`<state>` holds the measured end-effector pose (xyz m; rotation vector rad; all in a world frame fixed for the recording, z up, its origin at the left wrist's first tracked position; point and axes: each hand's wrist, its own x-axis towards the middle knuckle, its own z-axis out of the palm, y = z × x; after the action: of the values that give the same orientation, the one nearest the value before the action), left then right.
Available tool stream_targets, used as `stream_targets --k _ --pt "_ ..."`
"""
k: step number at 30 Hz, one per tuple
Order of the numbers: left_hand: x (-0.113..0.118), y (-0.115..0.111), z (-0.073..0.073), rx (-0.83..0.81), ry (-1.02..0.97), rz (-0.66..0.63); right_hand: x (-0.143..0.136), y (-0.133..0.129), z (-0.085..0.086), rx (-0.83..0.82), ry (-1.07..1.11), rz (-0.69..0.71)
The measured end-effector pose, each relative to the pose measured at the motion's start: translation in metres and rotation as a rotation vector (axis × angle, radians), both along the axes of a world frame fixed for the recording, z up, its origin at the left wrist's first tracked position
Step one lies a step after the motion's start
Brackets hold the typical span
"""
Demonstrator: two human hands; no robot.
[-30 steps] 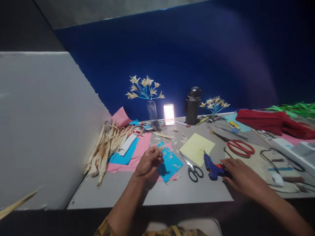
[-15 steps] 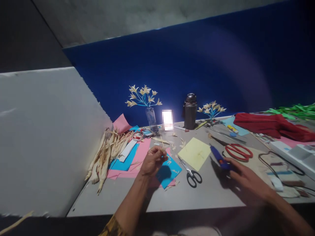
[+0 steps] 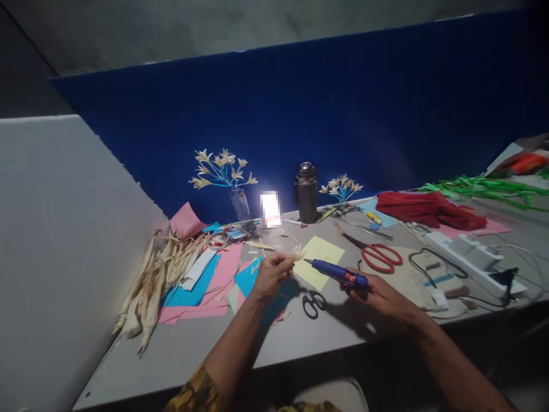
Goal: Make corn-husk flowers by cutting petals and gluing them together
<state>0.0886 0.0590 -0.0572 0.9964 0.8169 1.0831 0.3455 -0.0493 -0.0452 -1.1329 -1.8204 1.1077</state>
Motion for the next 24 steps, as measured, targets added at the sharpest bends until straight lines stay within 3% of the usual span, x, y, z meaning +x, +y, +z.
stream_targets --k 10,24 --pt "0.012 -0.003 -0.011 -0.028 -0.042 -0.063 -0.003 0.008 -0.007 0.032 -0.042 0.018" --pt "0.015 -0.008 -0.01 -0.02 -0.005 -0.077 -0.002 0.006 -0.013 -0.009 -0.026 0.017"
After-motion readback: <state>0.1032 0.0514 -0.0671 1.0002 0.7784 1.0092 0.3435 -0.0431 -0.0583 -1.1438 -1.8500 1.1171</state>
